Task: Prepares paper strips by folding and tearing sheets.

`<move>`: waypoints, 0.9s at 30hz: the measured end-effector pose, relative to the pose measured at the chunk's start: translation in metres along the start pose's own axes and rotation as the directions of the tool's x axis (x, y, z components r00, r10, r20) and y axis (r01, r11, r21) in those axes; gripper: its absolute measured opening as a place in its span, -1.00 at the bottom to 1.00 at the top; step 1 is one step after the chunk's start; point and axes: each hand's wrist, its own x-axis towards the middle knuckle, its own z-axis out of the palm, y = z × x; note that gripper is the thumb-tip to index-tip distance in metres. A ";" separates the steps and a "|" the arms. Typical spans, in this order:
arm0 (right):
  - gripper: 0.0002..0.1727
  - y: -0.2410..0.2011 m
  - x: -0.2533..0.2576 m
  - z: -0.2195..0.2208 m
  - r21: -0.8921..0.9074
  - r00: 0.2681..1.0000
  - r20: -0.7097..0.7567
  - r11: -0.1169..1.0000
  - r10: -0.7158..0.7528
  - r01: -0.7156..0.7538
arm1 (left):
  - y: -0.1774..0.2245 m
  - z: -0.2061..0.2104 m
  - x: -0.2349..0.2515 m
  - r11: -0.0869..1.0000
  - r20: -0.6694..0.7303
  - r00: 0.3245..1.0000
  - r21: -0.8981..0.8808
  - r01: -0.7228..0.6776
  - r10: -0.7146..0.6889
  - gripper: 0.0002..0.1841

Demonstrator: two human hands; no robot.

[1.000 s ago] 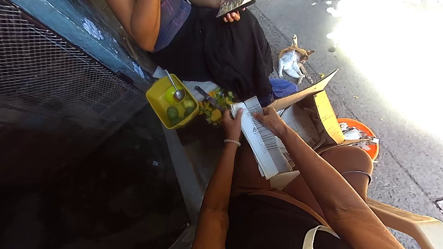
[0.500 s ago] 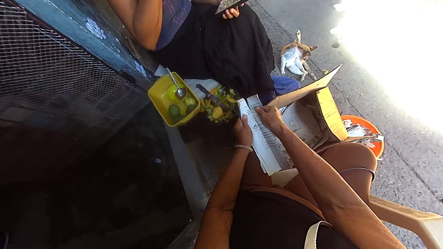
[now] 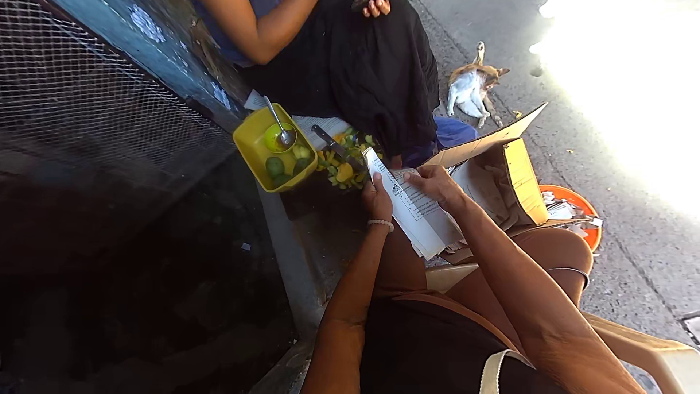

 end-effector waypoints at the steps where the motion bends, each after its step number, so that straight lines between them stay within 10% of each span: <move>1: -0.68 0.000 -0.004 -0.002 0.021 0.999 0.032 1.000 0.022 -0.022 | 0.000 -0.001 0.000 1.000 0.021 1.000 0.008 0.004 -0.004 -0.30; 7: -0.74 0.024 -0.009 -0.005 0.010 0.999 -0.037 1.000 0.013 -0.013 | 0.012 0.000 -0.021 0.998 0.242 0.970 0.049 -0.042 0.029 -0.50; 14: -0.52 0.024 -0.011 -0.005 -0.149 0.989 -0.139 0.988 -0.056 0.035 | 0.017 0.003 -0.027 0.937 0.261 0.962 0.309 -0.161 0.080 -0.46; 27: -0.54 0.031 -0.004 0.015 0.039 0.921 -0.387 0.999 0.036 -0.022 | 0.012 -0.001 -0.023 0.978 0.132 0.990 0.194 -0.075 0.049 -0.37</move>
